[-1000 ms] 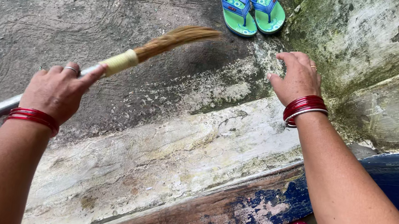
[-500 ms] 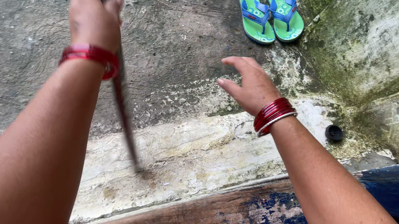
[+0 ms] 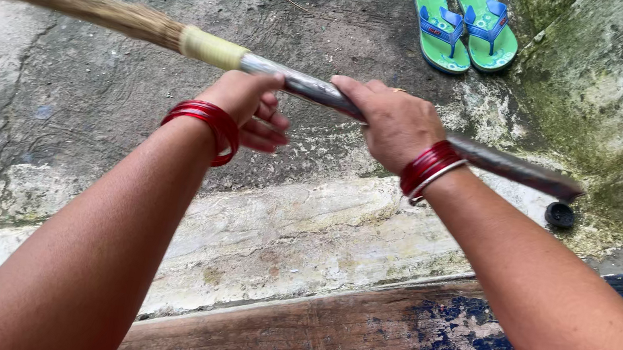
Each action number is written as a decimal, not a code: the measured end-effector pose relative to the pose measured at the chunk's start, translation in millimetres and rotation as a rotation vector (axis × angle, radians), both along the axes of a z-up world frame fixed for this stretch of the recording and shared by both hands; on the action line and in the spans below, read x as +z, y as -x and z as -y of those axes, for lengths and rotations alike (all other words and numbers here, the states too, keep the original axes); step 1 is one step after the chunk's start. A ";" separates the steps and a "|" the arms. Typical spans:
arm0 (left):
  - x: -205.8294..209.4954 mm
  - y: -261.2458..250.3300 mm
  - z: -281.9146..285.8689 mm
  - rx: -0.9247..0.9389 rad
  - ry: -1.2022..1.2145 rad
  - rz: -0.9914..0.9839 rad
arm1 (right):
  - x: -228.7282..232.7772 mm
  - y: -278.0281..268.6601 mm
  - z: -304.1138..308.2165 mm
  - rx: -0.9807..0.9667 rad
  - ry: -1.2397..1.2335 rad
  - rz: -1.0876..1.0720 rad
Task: The person folds an artificial grass mat, sets it aside, and then uses a broom to sweep the floor area where the mat was located.
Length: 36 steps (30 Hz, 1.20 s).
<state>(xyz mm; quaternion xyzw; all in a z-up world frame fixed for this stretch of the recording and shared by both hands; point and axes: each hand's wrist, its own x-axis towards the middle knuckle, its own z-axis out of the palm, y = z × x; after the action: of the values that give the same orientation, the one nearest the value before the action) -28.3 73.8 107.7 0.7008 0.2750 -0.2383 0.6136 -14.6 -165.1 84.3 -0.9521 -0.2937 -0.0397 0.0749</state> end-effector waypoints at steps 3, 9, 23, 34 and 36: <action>6.5 9.7 -14.1 -0.376 -0.928 0.232 | -10.8 -5.0 28.1 0.037 0.062 0.039; -14.9 39.8 -21.2 -0.970 -0.945 0.103 | -3.6 -9.0 55.1 0.207 0.165 0.205; -9.6 23.0 21.1 -1.127 -0.790 0.152 | -25.6 20.8 4.4 0.437 0.517 -0.077; -7.0 20.3 -97.3 -0.581 -0.873 0.283 | -38.1 -3.3 33.8 0.421 0.704 -0.227; -7.0 20.0 -98.8 -0.479 -0.889 0.286 | -38.4 9.5 23.8 0.471 0.703 -0.286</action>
<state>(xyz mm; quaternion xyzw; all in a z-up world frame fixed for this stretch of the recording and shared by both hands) -48.3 172.6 100.6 0.9623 0.0951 -0.1342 0.2164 -24.2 -188.9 45.9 -0.8229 -0.4847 0.2127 -0.2067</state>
